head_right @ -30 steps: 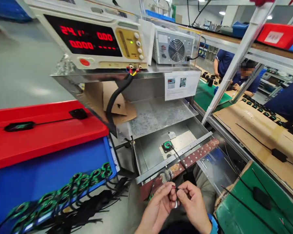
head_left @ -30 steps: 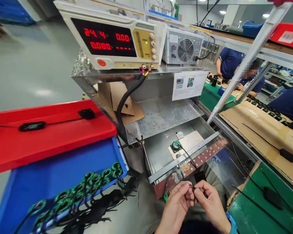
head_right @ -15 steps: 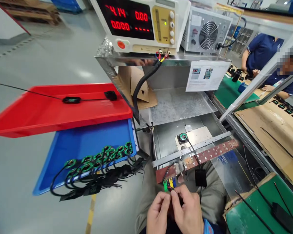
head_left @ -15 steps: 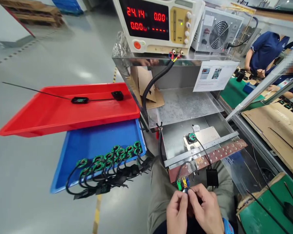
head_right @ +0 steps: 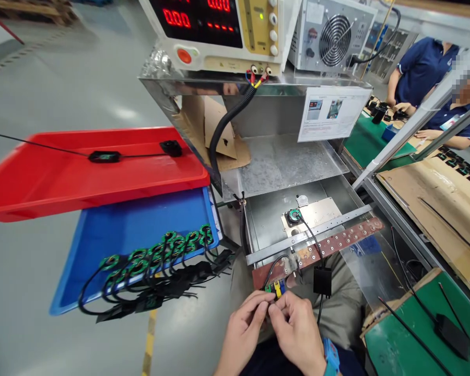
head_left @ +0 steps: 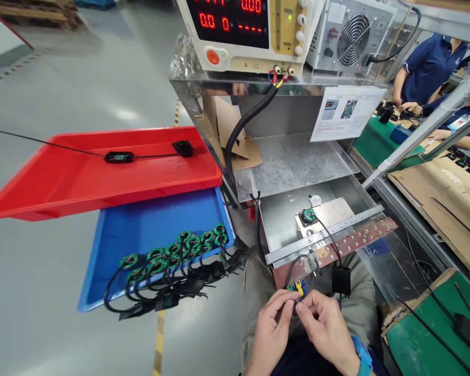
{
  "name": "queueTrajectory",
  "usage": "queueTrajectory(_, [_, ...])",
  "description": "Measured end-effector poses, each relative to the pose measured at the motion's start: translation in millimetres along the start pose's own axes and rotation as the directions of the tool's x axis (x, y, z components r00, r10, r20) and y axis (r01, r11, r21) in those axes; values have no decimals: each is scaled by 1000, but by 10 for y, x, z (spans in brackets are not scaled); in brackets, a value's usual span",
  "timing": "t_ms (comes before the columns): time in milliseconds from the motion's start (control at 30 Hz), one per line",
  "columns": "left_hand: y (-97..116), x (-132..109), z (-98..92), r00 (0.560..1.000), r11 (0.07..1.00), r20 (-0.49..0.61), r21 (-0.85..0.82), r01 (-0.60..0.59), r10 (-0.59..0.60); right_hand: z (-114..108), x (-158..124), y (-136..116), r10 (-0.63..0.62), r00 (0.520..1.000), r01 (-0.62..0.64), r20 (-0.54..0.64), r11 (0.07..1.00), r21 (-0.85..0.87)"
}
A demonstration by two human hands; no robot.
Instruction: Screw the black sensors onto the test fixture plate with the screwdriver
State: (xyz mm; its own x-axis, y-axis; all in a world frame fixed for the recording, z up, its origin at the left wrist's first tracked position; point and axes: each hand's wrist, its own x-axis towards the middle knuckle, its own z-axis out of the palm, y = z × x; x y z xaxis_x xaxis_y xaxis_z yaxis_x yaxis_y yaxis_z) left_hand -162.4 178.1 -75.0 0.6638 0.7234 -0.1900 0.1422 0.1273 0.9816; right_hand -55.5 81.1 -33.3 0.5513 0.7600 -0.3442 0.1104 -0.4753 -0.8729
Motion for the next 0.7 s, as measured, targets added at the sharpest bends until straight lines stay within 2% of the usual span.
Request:
queueTrajectory(133, [-20,44,-108,990,1000,143,18,9,-12,73,37,66,36,999,-37,10,995,97])
queueTrajectory(167, [-40,49,-123,992,999,127,45,-21,16,93,52,79,33,999,-32,-10,995,99])
queueTrajectory(233, [-92,47,-131,994,984,0,143,-111,112,131,86,95,34,997,-29,-72,997,65])
queueTrajectory(300, [-149,28,-114,964,942,-134,278,-187,231,161,125,93,37,991,-37,-130,999,6])
queueTrajectory(367, [-194,-5,-84,933,887,-161,396,-238,322,183,163,77,44,987,-50,-156,998,-40])
queueTrajectory(533, [-254,-90,-17,872,712,-43,597,-369,488,212,216,15,42,982,-71,-183,985,-158])
queueTrajectory(700, [-308,-64,-18,832,583,51,689,-430,553,217,251,-78,13,980,-79,-197,941,-330])
